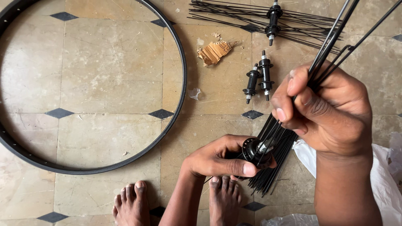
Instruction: The person inserts multiple spokes into the hub of a bicycle wheel while sitting on the floor. They handle the hub and spokes by hand, arranging them in a radial pattern without attaching them to the rim during this segment.
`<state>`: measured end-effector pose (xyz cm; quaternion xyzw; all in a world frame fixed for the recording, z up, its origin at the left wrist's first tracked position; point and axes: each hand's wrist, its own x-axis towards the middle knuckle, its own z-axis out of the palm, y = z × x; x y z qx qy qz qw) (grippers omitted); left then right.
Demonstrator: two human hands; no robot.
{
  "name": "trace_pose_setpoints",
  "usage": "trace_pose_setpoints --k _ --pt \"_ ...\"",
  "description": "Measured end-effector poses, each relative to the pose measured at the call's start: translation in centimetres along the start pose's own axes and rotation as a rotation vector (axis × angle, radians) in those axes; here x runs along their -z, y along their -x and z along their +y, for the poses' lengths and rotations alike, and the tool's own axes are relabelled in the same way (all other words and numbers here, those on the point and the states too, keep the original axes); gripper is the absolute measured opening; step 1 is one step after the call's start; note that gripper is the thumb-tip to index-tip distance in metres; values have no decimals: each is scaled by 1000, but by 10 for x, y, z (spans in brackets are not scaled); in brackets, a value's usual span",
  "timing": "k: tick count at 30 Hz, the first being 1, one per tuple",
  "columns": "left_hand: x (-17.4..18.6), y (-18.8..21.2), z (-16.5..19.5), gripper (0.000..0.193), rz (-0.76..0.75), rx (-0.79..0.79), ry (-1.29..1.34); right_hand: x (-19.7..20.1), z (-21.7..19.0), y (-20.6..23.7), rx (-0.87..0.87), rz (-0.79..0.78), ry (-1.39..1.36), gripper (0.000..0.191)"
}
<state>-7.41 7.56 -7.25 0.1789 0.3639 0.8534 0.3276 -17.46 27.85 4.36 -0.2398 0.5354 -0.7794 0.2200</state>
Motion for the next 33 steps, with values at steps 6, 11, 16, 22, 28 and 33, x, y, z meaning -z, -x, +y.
trace_pose_setpoints --k 6,11,16,22,28,33 --pt "1 0 -6 53 -11 -2 17 -3 1 5 -27 60 7 15" --pt "1 1 -9 48 -13 -90 93 3 5 4 21 39 12 13" --pt "-2 -1 -3 53 60 7 198 -4 7 -7 59 6 94 13" --pt "2 -5 14 57 252 -85 -99 -27 -4 4 -195 -131 695 28" --pt "-7 -8 30 64 685 58 -473 -23 -13 13 -137 4 876 35" --pt "-7 -8 36 66 733 -244 -662 -12 -10 27 142 158 571 13"
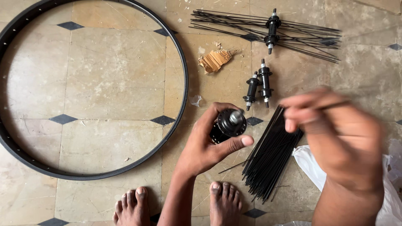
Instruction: The person inserts multiple spokes into the hub of a bicycle wheel while sitting on the floor. They handle the hub and spokes by hand, arranging them in a radial pattern without attaching them to the rim during this segment.
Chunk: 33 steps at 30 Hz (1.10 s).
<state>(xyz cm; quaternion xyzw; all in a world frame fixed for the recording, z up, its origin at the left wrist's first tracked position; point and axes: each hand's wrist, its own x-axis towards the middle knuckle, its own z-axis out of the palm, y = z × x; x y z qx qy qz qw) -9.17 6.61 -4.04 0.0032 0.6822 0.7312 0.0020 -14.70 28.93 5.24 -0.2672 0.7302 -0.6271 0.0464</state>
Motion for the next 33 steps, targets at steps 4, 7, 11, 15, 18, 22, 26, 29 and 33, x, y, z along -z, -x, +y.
trace_pose_setpoints --k 4,7,11,15,18,22,26,29,33 --pt "7 1 -7 74 7 -283 -167 10 4 17 35 280 -327 11" --pt "7 1 -12 83 2 -215 6 9 6 30 23 363 -301 11" --pt "8 4 -13 83 8 -167 198 2 7 40 90 324 -107 8" --pt "12 4 -10 76 -19 -155 175 1 6 40 103 364 18 9" --pt "15 4 -9 75 -37 -208 144 5 5 37 93 341 17 12" --pt "16 4 -8 77 -39 -182 97 10 4 36 64 341 6 14" --pt "16 4 -7 77 -31 -229 54 10 4 39 61 353 22 15" --pt "16 4 -5 78 -30 -219 46 4 3 37 90 333 68 16" --pt "15 4 -3 79 -45 -203 45 -4 -9 23 53 316 143 18"
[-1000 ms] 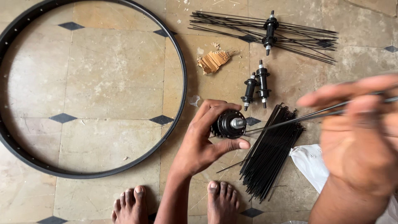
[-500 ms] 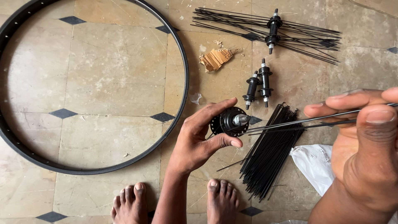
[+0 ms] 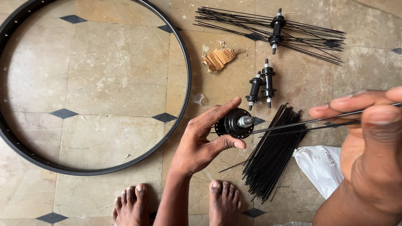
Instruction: The person inserts multiple spokes into the hub of a bicycle wheel while sitting on the floor. They handle the hub and spokes by hand, arranging them in a radial pattern without attaching them to the rim during this segment.
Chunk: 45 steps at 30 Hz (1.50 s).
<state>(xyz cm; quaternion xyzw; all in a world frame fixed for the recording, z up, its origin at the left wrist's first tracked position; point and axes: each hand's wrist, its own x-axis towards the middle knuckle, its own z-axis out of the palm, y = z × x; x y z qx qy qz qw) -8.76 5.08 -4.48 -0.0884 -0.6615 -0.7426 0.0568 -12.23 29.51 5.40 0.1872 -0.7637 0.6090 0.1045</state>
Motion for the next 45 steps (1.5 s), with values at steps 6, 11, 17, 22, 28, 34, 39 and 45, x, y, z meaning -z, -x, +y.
trace_pose_setpoints --k 6,11,17,22,28,34,39,45 --pt "-2 1 3 80 -72 -8 -62 -16 -41 -37 164 -430 297 16" --pt "1 1 1 79 -138 42 -27 -21 -43 -60 311 -600 272 18" --pt "3 4 -4 78 -173 48 20 3 -16 -46 236 -535 203 17" --pt "4 4 -7 78 -173 42 97 42 14 -43 291 -525 230 22" --pt "6 4 -5 77 -176 86 132 73 49 -28 277 -301 262 16" --pt "5 4 -1 77 -167 107 159 80 58 -12 -37 -140 -50 22" --pt "2 1 3 77 -190 70 87 45 30 -17 12 -123 -24 29" --pt "0 5 -2 77 -178 74 96 2 -19 -48 12 -228 269 21"
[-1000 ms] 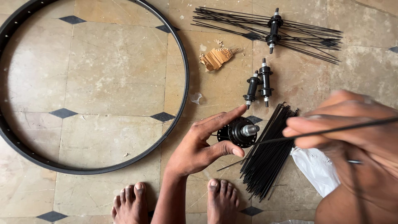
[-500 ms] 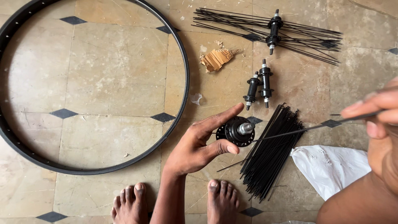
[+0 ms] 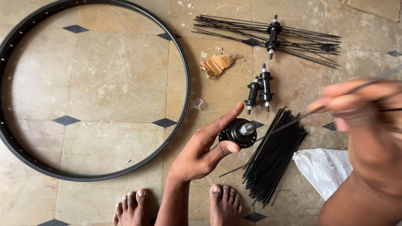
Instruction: The person inserts multiple spokes into the hub of a bicycle wheel while sitting on the floor. They handle the hub and spokes by hand, arranging them in a radial pattern without attaching them to the rim during this segment.
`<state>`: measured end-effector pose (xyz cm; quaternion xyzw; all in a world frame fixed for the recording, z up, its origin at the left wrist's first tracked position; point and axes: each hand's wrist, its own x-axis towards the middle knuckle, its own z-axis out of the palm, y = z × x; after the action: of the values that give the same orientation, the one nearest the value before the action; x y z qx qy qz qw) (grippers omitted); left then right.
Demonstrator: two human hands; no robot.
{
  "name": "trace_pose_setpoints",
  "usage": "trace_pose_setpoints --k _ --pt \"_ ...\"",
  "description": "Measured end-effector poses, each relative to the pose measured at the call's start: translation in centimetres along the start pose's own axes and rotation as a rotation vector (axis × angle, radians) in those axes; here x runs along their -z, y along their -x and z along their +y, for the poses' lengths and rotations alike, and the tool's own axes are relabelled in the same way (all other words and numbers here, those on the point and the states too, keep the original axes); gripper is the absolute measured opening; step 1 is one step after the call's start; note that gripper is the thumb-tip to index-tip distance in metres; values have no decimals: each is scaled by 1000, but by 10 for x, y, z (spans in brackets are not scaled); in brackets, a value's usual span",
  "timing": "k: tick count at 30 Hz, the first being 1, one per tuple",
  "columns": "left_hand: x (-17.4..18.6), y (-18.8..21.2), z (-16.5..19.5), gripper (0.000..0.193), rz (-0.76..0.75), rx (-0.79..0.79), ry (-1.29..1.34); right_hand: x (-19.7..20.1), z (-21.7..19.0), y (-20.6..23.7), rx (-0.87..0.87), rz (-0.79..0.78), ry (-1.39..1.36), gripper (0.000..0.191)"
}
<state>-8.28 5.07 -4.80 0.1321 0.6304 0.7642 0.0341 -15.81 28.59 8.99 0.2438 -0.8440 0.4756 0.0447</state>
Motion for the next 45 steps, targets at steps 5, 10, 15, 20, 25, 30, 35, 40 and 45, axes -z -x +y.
trace_pose_setpoints --k 5,10,15,20,25,30,35,40,45 --pt "-3 -2 2 72 43 38 69 -1 9 5 -217 -267 -291 45" --pt "-15 -14 16 88 124 160 262 15 25 18 -328 15 -728 42" --pt "-21 -18 18 89 173 132 165 24 17 22 55 306 -901 11" --pt "-19 -13 15 79 168 99 127 33 10 26 83 361 -958 7" --pt "-19 -15 19 86 153 -65 62 10 0 27 81 356 -714 3" --pt "-23 -17 19 87 177 -57 162 -11 -22 24 -46 372 -587 10" --pt "-22 -16 17 83 185 -56 88 -9 -29 18 -25 332 -505 11" --pt "-21 -18 20 73 172 -45 110 -8 -28 18 -62 444 -489 13" --pt "-19 -17 24 71 173 -69 22 -13 -47 8 0 353 -551 13"
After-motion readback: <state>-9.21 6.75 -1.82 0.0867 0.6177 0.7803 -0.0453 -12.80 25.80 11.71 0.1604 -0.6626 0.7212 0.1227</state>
